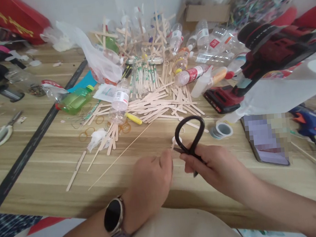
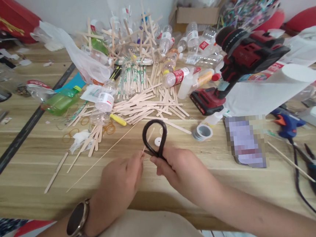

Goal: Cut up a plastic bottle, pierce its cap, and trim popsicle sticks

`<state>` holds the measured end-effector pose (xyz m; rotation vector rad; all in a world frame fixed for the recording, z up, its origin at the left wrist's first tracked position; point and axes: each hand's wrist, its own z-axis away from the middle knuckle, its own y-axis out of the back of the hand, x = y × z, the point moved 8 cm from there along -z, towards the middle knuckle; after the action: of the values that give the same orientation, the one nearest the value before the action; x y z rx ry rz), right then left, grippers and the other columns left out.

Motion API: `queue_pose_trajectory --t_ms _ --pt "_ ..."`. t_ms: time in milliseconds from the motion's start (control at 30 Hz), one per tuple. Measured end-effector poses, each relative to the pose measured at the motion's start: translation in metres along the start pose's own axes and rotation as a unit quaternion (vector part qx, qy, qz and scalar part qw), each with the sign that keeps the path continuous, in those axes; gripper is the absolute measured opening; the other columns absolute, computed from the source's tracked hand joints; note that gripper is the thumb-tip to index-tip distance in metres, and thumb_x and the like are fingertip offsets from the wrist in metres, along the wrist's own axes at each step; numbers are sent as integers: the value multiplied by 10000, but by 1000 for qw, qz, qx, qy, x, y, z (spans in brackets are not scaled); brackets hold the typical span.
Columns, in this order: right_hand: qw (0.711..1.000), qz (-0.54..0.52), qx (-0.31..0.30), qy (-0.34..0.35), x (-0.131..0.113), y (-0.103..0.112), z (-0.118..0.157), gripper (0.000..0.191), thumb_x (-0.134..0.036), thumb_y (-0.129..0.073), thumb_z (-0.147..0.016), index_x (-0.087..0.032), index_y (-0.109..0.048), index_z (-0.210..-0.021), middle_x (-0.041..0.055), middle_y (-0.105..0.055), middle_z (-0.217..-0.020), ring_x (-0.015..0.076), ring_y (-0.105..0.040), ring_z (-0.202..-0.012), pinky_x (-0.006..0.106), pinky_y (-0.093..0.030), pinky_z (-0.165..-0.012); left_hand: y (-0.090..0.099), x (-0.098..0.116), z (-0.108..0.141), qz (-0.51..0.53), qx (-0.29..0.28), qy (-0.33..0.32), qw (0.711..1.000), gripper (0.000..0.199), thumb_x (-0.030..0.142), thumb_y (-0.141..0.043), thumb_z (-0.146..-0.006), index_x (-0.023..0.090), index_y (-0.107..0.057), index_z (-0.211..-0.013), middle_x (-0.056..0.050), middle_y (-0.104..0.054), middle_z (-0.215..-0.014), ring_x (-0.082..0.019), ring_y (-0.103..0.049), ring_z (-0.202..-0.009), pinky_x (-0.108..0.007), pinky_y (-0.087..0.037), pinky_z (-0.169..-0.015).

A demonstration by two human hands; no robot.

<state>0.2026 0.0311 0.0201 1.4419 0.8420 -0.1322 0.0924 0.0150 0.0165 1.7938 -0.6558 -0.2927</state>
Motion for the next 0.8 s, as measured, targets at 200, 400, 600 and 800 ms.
queue_pose_trajectory --t_ms 200,400,600,800 --pt "991 -96 -23 -87 9 -8 -2 288 -250 -441 -960 -183 -579 -716 -10 -641 -599 106 -578 -475 199 -403 -448 -9 0 2 -91 48 -27 994 305 56 -378 -911 97 -553 -1157 3 -626 -559 -162 -588 -471 -264 -381 -482" --pt "966 205 119 102 -5 10 15 332 -240 -327 -1011 -170 -611 -854 25 -624 -612 167 -593 -487 268 -356 -432 -6 -58 9 61 -19 229 971 363 238 -285 -982 143 -536 -1226 4 -587 -561 -170 -544 -460 -265 -299 -456" --pt "998 -7 61 -30 16 14 17 269 -284 -457 -982 -203 -580 -757 -24 -658 -621 110 -618 -495 196 -428 -446 -15 -41 11 422 -130 251 861 331 402 -317 -983 207 -577 -919 69 -434 -526 -122 -416 -454 -238 -315 -478" --pt "998 -37 28 -35 0 13 15 282 -281 -444 -972 -203 -570 -732 -38 -636 -596 107 -591 -474 202 -419 -426 -16 -24 16 465 -156 255 833 354 419 -323 -979 211 -575 -844 73 -392 -507 -122 -403 -472 -247 -281 -481"
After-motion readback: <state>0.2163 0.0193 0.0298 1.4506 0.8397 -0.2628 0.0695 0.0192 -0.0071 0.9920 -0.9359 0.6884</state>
